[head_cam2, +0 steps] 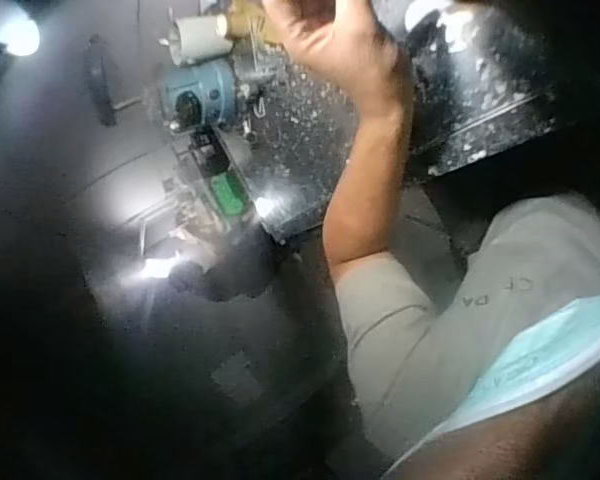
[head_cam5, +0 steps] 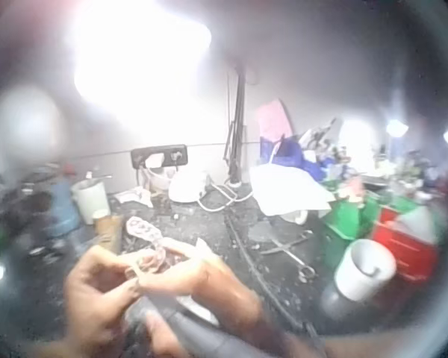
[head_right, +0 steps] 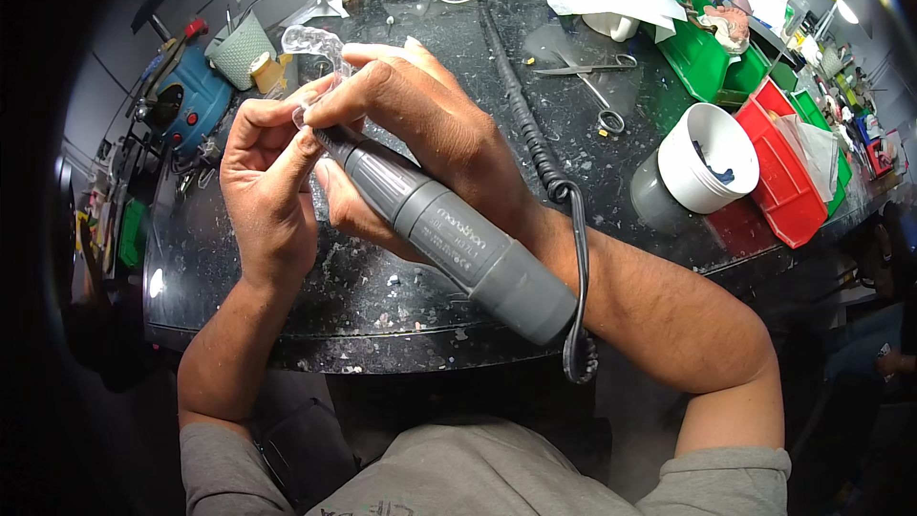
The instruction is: Grinding and smoothing the edges of a clear dental aligner using a micro-motor dental tool.
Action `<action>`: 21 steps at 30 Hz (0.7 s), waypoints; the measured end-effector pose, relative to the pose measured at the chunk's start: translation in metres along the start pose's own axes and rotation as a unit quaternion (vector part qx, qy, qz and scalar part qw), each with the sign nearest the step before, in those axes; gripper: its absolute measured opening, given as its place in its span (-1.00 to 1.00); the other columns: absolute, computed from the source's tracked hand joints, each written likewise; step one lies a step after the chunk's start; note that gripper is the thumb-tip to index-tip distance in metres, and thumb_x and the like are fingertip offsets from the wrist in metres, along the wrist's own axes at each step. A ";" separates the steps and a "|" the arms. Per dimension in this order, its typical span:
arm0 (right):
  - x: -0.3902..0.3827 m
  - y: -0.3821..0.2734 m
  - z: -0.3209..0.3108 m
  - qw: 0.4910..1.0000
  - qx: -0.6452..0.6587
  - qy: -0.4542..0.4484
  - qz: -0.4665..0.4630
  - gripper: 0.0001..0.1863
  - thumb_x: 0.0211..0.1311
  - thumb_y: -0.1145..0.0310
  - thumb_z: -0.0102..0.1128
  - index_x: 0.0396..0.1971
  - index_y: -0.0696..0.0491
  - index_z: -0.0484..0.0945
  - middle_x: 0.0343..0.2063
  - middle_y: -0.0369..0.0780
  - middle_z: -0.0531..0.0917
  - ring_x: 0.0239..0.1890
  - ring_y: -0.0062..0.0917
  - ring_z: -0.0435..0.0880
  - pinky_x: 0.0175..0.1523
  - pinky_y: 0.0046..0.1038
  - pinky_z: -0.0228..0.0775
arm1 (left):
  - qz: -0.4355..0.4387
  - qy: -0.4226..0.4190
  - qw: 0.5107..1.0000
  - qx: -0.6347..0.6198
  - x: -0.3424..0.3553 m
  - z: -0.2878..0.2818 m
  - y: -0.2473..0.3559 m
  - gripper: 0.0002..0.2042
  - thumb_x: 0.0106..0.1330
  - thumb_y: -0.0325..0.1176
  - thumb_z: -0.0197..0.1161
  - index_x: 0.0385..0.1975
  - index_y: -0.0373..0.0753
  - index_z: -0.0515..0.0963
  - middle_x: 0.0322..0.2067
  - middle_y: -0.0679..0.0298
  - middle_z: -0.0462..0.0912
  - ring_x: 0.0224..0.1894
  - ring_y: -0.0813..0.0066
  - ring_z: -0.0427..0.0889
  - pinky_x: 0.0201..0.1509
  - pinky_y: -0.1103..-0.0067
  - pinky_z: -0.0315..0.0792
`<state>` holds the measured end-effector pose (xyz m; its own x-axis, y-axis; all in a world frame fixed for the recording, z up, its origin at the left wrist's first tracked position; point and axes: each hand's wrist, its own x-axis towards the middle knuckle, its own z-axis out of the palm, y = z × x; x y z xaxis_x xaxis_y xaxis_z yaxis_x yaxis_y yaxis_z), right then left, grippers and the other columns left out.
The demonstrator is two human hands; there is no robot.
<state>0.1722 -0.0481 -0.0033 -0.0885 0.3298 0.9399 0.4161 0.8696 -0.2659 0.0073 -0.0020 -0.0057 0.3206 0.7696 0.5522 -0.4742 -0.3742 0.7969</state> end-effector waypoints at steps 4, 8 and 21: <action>-0.001 -0.001 -0.002 1.000 0.004 0.006 0.017 -0.64 -0.14 0.54 0.31 -0.22 0.08 0.54 -0.38 -0.21 0.58 -0.21 -0.33 0.63 0.23 -0.16 0.35 | 0.009 0.001 1.000 0.020 -0.001 0.002 0.000 -0.84 0.25 -0.64 0.28 -0.26 -0.32 0.45 -0.08 -0.04 0.66 0.03 0.35 0.65 0.19 0.48 0.51; -0.001 0.000 0.004 1.000 -0.001 0.011 -0.012 -0.67 -0.09 0.49 0.30 -0.23 0.06 0.52 -0.35 -0.20 0.59 -0.10 -0.28 0.61 0.26 -0.12 0.29 | 0.008 0.001 1.000 0.000 0.000 -0.001 -0.001 -0.84 0.26 -0.65 0.27 -0.25 -0.32 0.44 -0.07 -0.05 0.65 0.05 0.32 0.64 0.21 0.47 0.49; 0.001 -0.009 -0.001 0.998 -0.026 -0.059 0.023 -0.60 -0.05 0.58 0.30 -0.11 0.17 0.53 -0.19 -0.15 0.60 0.05 -0.28 0.58 0.27 -0.09 0.33 | -0.019 0.025 0.999 -0.026 -0.002 0.001 -0.001 -0.85 0.27 -0.64 0.26 -0.23 -0.33 0.46 -0.06 -0.03 0.64 0.04 0.37 0.64 0.20 0.50 0.50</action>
<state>0.1696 -0.0556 0.0000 -0.1725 0.4121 0.8947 0.4689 0.8331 -0.2934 0.0083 -0.0034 -0.0075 0.2990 0.8081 0.5075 -0.5042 -0.3177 0.8030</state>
